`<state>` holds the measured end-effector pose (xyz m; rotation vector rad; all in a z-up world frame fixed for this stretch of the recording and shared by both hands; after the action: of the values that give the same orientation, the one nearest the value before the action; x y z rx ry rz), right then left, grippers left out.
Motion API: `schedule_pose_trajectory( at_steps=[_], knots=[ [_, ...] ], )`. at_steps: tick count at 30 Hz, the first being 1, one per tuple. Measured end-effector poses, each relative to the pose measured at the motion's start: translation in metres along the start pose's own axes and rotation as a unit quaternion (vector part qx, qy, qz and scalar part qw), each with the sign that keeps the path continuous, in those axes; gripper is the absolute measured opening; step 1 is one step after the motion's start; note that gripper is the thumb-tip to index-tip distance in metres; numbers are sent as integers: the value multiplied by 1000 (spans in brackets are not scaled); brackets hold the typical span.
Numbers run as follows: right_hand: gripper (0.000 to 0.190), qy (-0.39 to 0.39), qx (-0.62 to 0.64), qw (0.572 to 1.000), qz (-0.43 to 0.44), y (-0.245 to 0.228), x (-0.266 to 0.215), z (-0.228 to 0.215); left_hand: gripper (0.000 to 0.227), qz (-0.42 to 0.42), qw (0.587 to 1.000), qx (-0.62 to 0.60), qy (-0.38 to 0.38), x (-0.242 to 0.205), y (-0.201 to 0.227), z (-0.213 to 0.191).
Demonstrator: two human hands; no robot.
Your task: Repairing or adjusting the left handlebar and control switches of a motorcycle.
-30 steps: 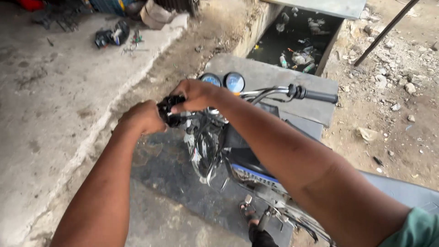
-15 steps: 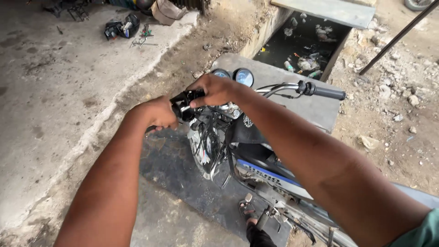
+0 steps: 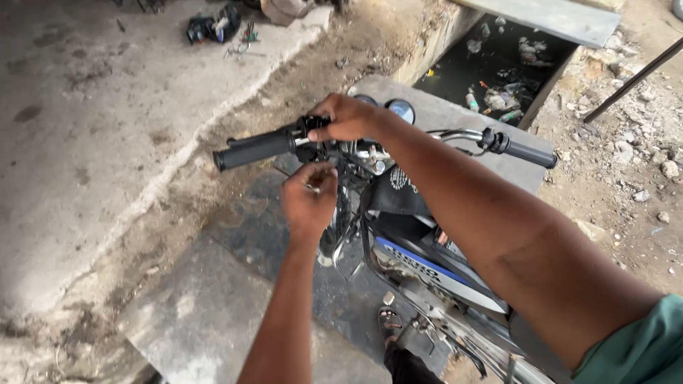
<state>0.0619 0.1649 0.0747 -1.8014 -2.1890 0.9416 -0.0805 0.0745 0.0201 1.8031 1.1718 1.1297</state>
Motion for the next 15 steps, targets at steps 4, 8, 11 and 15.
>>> schedule_pose_trajectory(
  at_steps=[4, 8, 11, 15],
  knots=[
    [55, -21, 10, 999, -27, 2, 2, 3, 54, -103, 870, -477, 73, 9, -51, 53],
    [54, -11, -4, 998, -64, -4, 5, 0, 73, -79, 736, -658, 138, 20, -27, 67],
    [52, -13, -9, 997, -72, -3, 10, -6, 79, -17, 658, -742, 131, 33, -19, 71],
    [52, -4, 22, 995, -94, -1, 8, -3, 88, 33, 596, -791, 133, 32, -28, 76]
  ],
)
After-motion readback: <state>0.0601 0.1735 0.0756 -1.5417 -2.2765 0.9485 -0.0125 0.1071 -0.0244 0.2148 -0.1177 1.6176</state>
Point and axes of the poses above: each hand's wrist, its own x-axis towards the middle knuckle, its own z-axis out of the palm, y = z × x, the point moved 8 cm from there along x, towards the middle knuckle, and after that the axes turned 7 degrees about -y, right-handed, at the moved point
